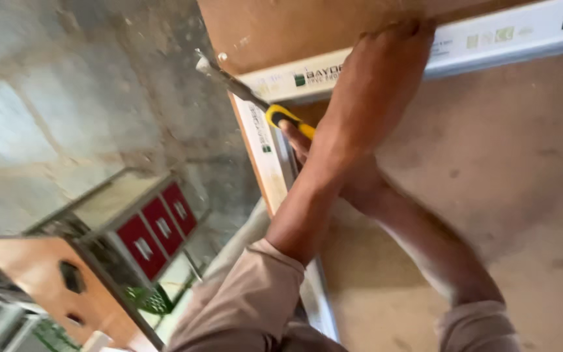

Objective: The person assembles a white uPVC window frame on a workbench. They align the frame rails, use a hammer to tap the corner joints, and use a chisel-like tool to trim and clean the corner edges, repositioning the frame between steps.

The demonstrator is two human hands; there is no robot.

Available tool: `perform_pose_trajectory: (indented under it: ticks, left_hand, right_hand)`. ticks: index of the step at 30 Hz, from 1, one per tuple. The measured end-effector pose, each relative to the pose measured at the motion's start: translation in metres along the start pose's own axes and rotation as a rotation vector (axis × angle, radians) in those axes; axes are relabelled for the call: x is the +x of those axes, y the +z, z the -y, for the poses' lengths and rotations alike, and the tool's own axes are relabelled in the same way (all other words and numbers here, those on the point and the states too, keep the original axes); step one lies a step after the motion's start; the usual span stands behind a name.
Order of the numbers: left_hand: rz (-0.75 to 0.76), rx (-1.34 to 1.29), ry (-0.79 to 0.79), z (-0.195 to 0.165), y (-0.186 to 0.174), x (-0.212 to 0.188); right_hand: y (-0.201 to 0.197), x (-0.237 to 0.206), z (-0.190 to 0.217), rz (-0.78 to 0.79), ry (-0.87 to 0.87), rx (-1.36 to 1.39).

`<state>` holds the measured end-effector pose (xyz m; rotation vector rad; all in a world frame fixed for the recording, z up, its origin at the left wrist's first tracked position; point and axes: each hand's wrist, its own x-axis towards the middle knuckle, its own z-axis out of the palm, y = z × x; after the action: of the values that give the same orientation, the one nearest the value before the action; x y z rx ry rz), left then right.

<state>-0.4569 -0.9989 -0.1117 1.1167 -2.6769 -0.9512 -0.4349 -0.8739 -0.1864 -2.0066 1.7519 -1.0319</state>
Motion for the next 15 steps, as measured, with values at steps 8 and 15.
perform_pose_trajectory:
  ticks: [8, 15]
  left_hand:
    - [-0.198, 0.163, 0.012, 0.005, 0.028, -0.006]
    - [-0.210, 0.059, -0.085, 0.005, 0.006, -0.011]
  right_hand:
    - [-0.027, -0.045, -0.008, 0.020, 0.048, 0.013]
    - [-0.056, -0.076, 0.018, 0.065, 0.073, -0.042]
